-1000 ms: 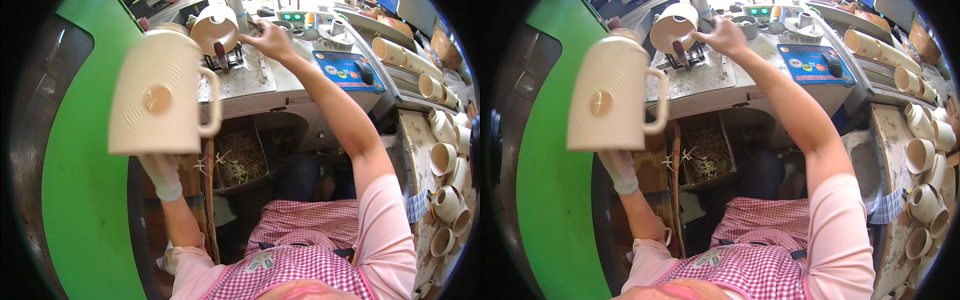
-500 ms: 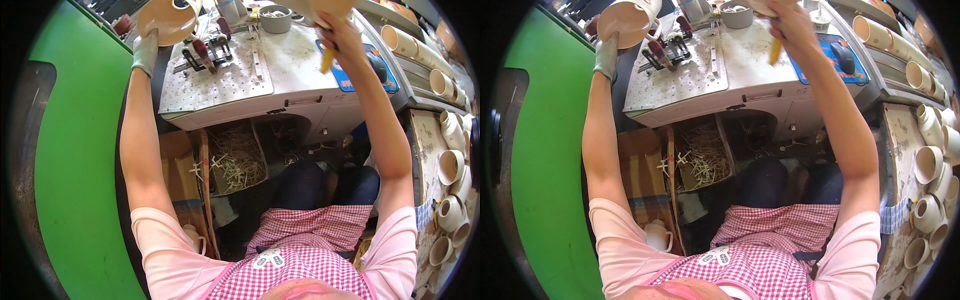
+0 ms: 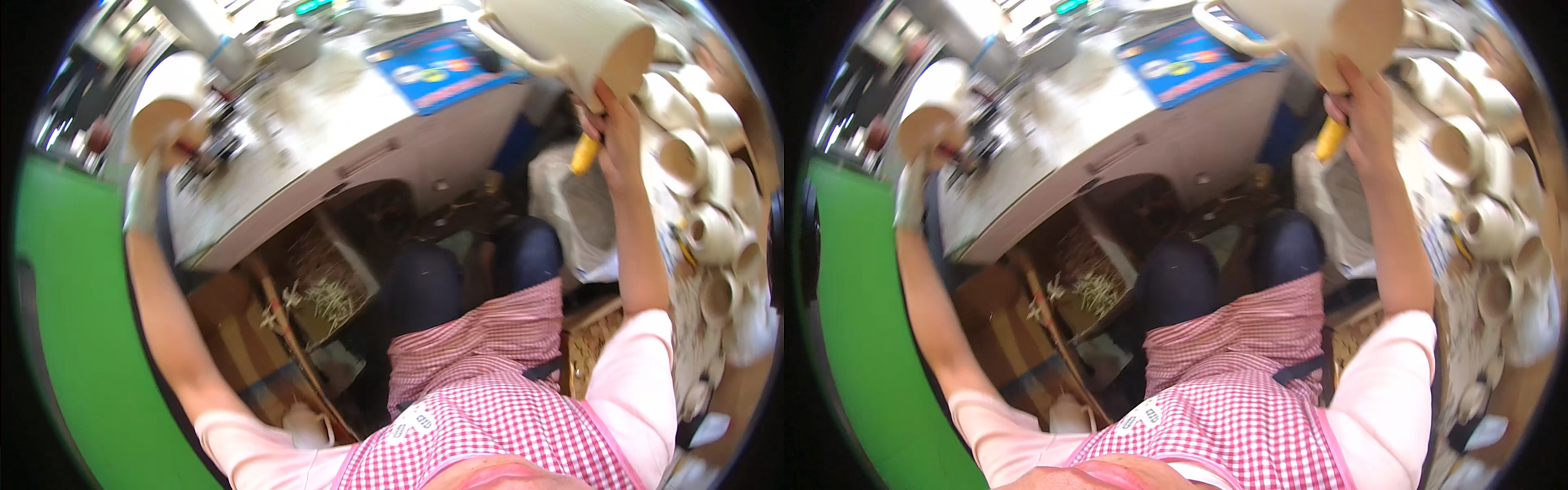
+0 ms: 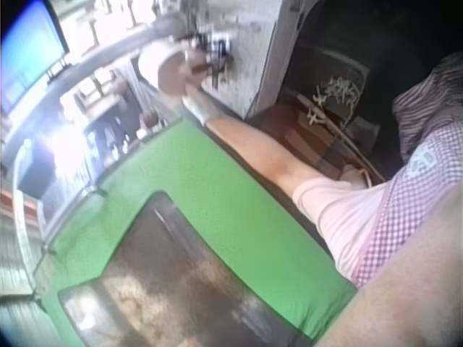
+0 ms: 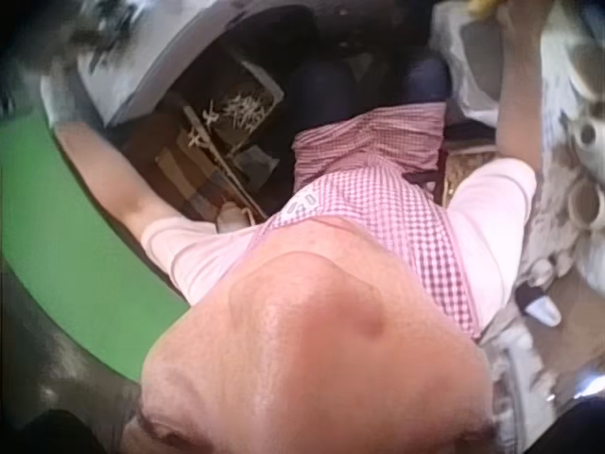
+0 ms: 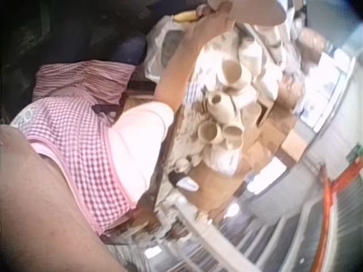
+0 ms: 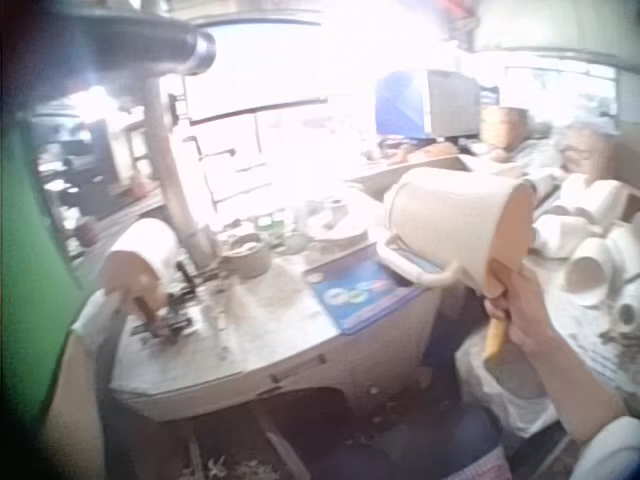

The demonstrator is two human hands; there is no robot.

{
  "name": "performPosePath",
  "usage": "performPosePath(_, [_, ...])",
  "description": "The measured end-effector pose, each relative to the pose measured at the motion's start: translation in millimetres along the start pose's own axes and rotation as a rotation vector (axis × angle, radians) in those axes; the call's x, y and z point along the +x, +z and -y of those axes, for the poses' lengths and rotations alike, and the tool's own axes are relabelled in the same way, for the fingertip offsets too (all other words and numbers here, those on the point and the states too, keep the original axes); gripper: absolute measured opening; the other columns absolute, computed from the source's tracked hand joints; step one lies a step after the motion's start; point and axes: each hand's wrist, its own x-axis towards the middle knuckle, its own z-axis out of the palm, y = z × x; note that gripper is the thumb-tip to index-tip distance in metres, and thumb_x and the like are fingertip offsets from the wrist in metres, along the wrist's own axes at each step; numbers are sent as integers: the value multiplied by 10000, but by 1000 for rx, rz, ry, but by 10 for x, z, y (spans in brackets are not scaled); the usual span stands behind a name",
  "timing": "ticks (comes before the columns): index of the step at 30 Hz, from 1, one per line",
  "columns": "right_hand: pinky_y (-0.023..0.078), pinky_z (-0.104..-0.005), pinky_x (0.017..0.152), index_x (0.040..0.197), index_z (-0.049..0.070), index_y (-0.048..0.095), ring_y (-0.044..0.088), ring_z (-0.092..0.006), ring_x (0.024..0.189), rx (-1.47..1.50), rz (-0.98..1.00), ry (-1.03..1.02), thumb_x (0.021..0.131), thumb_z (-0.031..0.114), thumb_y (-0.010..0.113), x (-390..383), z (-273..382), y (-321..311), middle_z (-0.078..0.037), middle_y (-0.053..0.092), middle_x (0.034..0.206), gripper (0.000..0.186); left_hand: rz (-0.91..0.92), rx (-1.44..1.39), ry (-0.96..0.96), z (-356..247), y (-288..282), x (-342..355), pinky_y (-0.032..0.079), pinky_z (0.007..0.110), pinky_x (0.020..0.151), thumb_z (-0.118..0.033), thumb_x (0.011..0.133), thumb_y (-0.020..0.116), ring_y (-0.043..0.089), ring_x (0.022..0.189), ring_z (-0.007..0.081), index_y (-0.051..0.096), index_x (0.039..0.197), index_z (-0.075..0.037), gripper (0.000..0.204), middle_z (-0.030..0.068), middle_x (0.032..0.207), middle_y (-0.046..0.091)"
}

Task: The person sits and repeatedly picks up white ceramic pitchers, smooths the rim and base with a small tool, and places them on a nearby rack. The person also uses a small wooden disc to rub the exterior surface of each pitcher.

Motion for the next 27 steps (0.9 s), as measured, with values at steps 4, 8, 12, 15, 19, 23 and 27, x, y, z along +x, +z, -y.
performPosePath(4, [338, -258, 498, 1024, -39, 607, 372, -74, 519, -131, -108, -272, 1047, 180, 550, 702, 544, -852, -129, 671, 859, 228, -429, 290, -4, -621, 420, -795, 300, 392, 1231, -334, 1102, 449, 456, 1432, 281, 514, 1482, 46, 541, 191, 1533, 509])
performPosePath(8, [444, -392, 458, 963, -16, 681, 621, -210, 587, -529, -231, -81, 953, 215, 580, 1584, 738, -1441, -128, 678, 784, 252, -775, 356, 276, -1234, 1712, -2049, 464, 408, 1021, -255, 1098, 404, 600, 1104, 276, 617, 1226, 95, 430, 188, 1218, 626])
performPosePath(12, [555, -490, 800, 1027, -38, 713, 713, -413, 915, -1585, -351, -461, 937, 219, 595, 2529, 38, -1492, -263, 732, 962, 297, -184, -34, 3, -1286, 3250, -2844, 465, 356, 1020, 10, 977, 520, 611, 1126, 232, 656, 1179, -2, 244, 102, 1217, 654])
performPosePath(15, [530, -531, 905, 1038, -60, 712, 676, -474, 1032, -1477, -562, -477, 925, 216, 592, 2978, -487, -1584, -324, 705, 1048, 321, 5, 105, 83, -1186, 3879, -3077, 420, 450, 1097, -8, 921, 621, 612, 1146, 298, 677, 1109, -21, 197, 125, 1170, 664])
performPosePath(19, [529, -505, 978, 1149, -19, 704, 677, -433, 1122, -1466, -679, -312, 987, 311, 522, 3448, -984, -1687, -270, 714, 1155, 410, 68, 215, 82, -1043, 4155, -3107, 419, 525, 1065, -11, 857, 671, 602, 1115, 348, 705, 978, -13, 126, 135, 1116, 678])
performPosePath(23, [524, -464, 1034, 1300, -15, 651, 666, -387, 1175, -874, -834, -134, 1009, 393, 422, 3792, -1264, -1864, -276, 641, 1334, 551, 115, 244, 2, -951, 4233, -3070, 420, 521, 1071, -8, 860, 667, 593, 1123, 343, 705, 984, -12, 130, 124, 1114, 676])
performPosePath(27, [553, -444, 968, 1251, -10, 688, 690, -358, 1108, -1650, -525, -92, 927, 413, 596, 3912, -1089, -2196, -252, 689, 1240, 540, 116, 238, 53, -915, 4274, -3021, 415, 479, 1085, 33, 858, 663, 577, 1169, 341, 691, 1012, -36, 172, 112, 1157, 664])
